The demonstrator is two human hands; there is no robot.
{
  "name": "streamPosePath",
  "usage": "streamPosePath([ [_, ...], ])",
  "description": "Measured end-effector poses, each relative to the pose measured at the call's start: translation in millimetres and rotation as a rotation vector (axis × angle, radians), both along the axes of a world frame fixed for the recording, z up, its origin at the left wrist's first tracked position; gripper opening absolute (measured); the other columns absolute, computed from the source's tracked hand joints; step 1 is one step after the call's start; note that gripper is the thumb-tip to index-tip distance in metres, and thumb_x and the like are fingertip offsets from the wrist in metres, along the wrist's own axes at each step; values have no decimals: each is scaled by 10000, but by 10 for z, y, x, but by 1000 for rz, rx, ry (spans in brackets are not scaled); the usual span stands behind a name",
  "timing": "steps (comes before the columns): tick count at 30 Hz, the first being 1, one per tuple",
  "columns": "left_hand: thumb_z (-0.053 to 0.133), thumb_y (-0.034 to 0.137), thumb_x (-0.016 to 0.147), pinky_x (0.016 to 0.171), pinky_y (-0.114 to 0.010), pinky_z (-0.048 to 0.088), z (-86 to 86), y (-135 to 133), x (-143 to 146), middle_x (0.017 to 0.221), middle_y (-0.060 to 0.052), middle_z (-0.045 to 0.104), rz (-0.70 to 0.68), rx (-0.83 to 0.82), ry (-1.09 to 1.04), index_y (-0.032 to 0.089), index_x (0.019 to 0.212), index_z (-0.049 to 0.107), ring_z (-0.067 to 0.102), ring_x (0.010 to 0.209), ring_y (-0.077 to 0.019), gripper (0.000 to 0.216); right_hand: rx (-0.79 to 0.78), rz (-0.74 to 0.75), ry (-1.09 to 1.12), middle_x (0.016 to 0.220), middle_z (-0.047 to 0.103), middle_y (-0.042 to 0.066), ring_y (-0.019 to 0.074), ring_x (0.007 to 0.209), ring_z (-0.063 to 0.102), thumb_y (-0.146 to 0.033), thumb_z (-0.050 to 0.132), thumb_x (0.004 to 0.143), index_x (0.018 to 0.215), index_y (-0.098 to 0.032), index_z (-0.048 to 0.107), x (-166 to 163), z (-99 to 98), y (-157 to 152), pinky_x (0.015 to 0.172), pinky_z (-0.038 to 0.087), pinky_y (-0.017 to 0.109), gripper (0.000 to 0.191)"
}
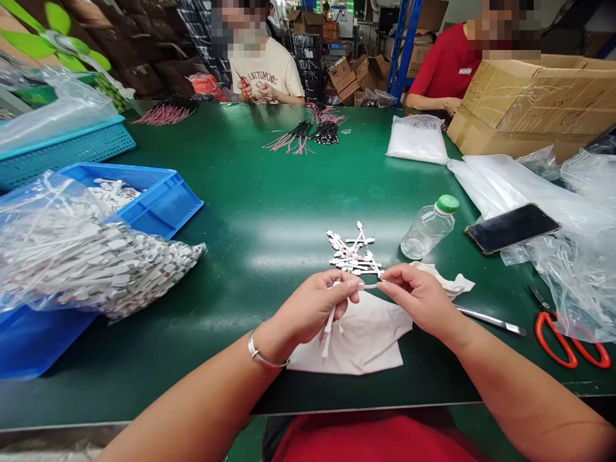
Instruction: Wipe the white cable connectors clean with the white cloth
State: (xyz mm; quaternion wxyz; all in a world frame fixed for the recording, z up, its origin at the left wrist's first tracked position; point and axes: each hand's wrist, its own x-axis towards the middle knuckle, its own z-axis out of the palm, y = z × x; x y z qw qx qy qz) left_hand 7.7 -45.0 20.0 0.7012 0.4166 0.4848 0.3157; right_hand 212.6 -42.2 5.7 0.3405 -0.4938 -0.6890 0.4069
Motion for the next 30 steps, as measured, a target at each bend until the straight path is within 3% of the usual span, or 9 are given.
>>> streamPosePath([
  [4, 709, 414, 703, 373, -182, 179, 30, 15, 23, 569, 40, 499, 39, -67, -64, 128, 662, 554, 319, 384, -14, 328, 144, 104, -155, 734, 579, 18, 148, 703, 529, -334, 537, 889, 761, -187, 619, 21, 3, -1, 659, 401, 287, 211],
  [6, 710, 408, 699, 376, -184, 182, 41, 25, 30, 534, 57, 469, 44, -90, -87, 132, 669, 550, 305, 377, -15, 320, 139, 117, -152, 764, 566, 24, 149, 726, 516, -334, 521, 897, 740, -186, 580, 17, 25, -11, 670, 394, 286, 224],
  [12, 704, 494, 688, 421, -193, 214, -54, 17, 81, 520, 68, 456, 165, 37, -70, 154, 732, 530, 339, 407, -34, 385, -273, 188, 86, 635, 533, -9, 125, 612, 481, -469, 507, 886, 700, -191, 499, -139, 75, -124, 600, 390, 259, 335],
  [17, 701, 451, 700, 434, -205, 242, -111, -5, 192, 481, 84, 409, 193, 119, 60, 174, 748, 501, 340, 418, -55, 344, -433, 225, 195, 625, 524, -17, 120, 596, 466, -538, 530, 858, 705, -194, 483, -288, -48, -254, 588, 388, 258, 380],
  [19, 665, 427, 737, 449, -204, 275, -91, -12, 233, 506, 78, 417, 210, 167, 67, 175, 753, 494, 351, 434, -57, 304, -408, 210, 198, 714, 552, -3, 134, 660, 505, -532, 565, 841, 765, -198, 499, -316, -74, -287, 626, 422, 270, 348],
  [21, 625, 387, 772, 497, -210, 344, -40, -31, 277, 570, 53, 473, 212, 235, 46, 171, 757, 496, 417, 490, -71, 252, -369, 173, 271, 955, 598, 46, 186, 891, 569, -506, 627, 806, 964, -215, 526, -335, -56, -316, 773, 469, 314, 346],
  [24, 607, 320, 791, 631, -245, 426, 83, -85, 361, 712, -6, 570, 152, 427, 103, 161, 771, 546, 525, 654, -116, 172, -427, 191, 444, 1314, 495, 94, 242, 1278, 418, -471, 677, 775, 1268, -258, 420, -344, 19, -366, 1029, 383, 391, 594],
  [26, 607, 310, 804, 700, -263, 436, 164, -137, 434, 786, -32, 611, 83, 581, 197, 164, 809, 592, 554, 742, -145, 147, -503, 223, 478, 1368, 469, 101, 254, 1346, 347, -472, 679, 772, 1284, -248, 438, -327, 56, -399, 1076, 344, 402, 608],
  [30, 568, 332, 845, 750, -283, 440, 235, -221, 598, 870, -58, 656, -1, 752, 313, 179, 893, 634, 577, 804, -176, 174, -578, 186, 449, 1328, 523, 109, 284, 1303, 406, -447, 713, 736, 1206, -226, 536, -227, 22, -411, 1008, 423, 390, 549],
])
